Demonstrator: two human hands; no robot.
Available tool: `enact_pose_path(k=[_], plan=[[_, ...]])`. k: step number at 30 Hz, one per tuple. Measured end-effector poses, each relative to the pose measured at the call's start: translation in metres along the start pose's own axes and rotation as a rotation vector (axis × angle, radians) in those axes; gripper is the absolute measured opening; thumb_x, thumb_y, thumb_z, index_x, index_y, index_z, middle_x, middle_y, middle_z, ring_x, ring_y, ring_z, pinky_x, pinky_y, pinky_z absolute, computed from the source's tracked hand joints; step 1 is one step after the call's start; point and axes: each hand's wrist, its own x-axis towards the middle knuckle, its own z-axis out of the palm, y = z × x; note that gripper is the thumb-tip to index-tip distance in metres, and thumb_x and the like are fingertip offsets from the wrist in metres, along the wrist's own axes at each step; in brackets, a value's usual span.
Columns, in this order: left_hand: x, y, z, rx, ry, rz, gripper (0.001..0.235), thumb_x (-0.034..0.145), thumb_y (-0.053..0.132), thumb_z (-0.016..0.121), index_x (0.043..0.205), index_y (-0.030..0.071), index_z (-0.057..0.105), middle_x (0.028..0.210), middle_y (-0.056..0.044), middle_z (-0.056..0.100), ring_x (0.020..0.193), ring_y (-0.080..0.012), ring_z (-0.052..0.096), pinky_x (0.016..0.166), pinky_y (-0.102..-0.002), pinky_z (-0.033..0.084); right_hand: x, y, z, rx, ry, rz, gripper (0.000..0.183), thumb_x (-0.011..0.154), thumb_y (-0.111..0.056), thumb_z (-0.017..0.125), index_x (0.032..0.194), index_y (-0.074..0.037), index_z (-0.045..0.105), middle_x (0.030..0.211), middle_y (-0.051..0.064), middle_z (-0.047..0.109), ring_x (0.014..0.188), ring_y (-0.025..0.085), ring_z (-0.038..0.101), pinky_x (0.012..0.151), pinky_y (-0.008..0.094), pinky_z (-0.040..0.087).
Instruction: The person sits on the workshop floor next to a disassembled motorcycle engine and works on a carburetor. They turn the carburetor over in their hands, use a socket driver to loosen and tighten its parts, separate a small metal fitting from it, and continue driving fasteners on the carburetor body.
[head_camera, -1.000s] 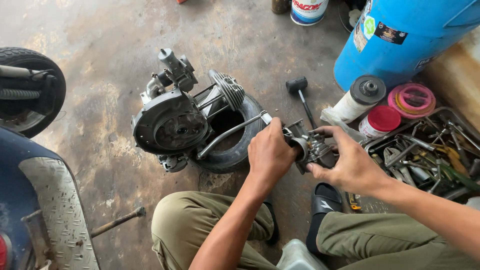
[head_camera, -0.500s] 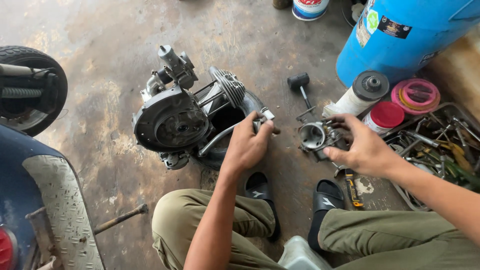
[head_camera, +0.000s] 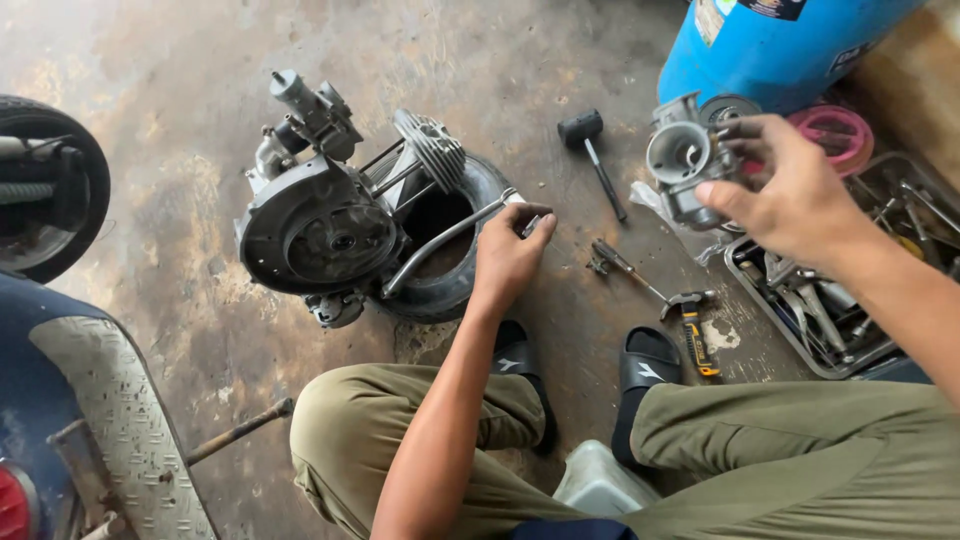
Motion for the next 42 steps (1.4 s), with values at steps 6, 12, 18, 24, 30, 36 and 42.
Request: enact_pose_path(k=[6,12,18,24,30,36,42], plan=[[0.007,-0.002,0.023,-0.076,-0.134,-0.16,0.034,0.09,0.027,0.069,0.113,0.003,0.078,0.097,-0.006,0.081,0.084,-0.0135,0.072,0.079,-0.026,0.056,-0.002,0.014,-0.029,-0.011,0.126,-0.256,0.071,0.092,-0.021,0.064,0.14,0.024,0.035,0.123,0.039,0.051,0.113,0.045,0.059,0.09,0.046,0.056],[0.04,-0.03,0.092,-0.142,-0.114,-0.088,0.03,0.098,0.023,0.058,0.109,0.003,0.077,0.088,-0.007,0.075,0.076,-0.0159,0.064,0.073,-0.03,0.053,-0.007,0.036,-0.069,0.207,0.208,-0.381,0.058,0.099,0.001,0.052,0.149,0.022,0.031,0.137,0.035,0.046,0.119,0.037,0.05,0.098,0.038,0.045],[0.032,0.005,0.179,0.21,-0.317,0.087,0.036,0.093,0.038,0.061,0.11,0.009,0.074,0.103,-0.012,0.078,0.086,-0.0333,0.074,0.075,-0.044,0.056,-0.023,0.059,-0.096,0.338,0.246,-0.306,0.06,0.093,0.005,0.042,0.144,0.029,0.022,0.128,0.043,0.038,0.107,0.053,0.051,0.09,0.058,0.053],[0.066,-0.008,0.31,0.537,-0.55,0.127,0.094,0.081,0.059,0.069,0.152,0.007,0.036,0.11,-0.021,0.074,0.099,-0.042,0.071,0.08,-0.051,0.054,-0.073,0.139,-0.094,0.478,0.469,-0.046,0.073,0.085,-0.01,0.051,0.149,0.018,0.03,0.134,0.026,0.045,0.117,0.031,0.048,0.102,0.036,0.042],[0.106,-0.044,0.409,0.574,-0.54,-0.028,0.074,0.081,0.042,0.08,0.129,0.0,0.043,0.108,-0.024,0.072,0.098,-0.0423,0.072,0.083,-0.051,0.056,-0.131,0.217,-0.071,0.763,0.639,0.163,0.066,0.081,-0.011,0.051,0.144,0.006,0.043,0.132,0.019,0.054,0.106,0.027,0.053,0.088,0.039,0.047],[0.127,-0.059,0.448,0.681,-0.534,-0.083,0.102,0.081,0.041,0.08,0.147,-0.01,0.022,0.113,-0.022,0.071,0.099,-0.0385,0.072,0.086,-0.047,0.057,-0.156,0.247,-0.057,0.793,0.719,0.387,0.074,0.075,-0.001,0.045,0.148,0.009,0.037,0.137,0.024,0.051,0.12,0.031,0.047,0.106,0.04,0.036],[0.145,-0.07,0.465,0.721,-0.505,-0.129,0.098,0.079,0.028,0.077,0.148,-0.013,0.02,0.117,-0.023,0.069,0.103,-0.0374,0.072,0.088,-0.043,0.058,-0.16,0.277,-0.043,0.821,0.7,0.332,0.072,0.074,-0.001,0.048,0.145,0.009,0.039,0.134,0.024,0.052,0.121,0.032,0.05,0.106,0.042,0.039]])
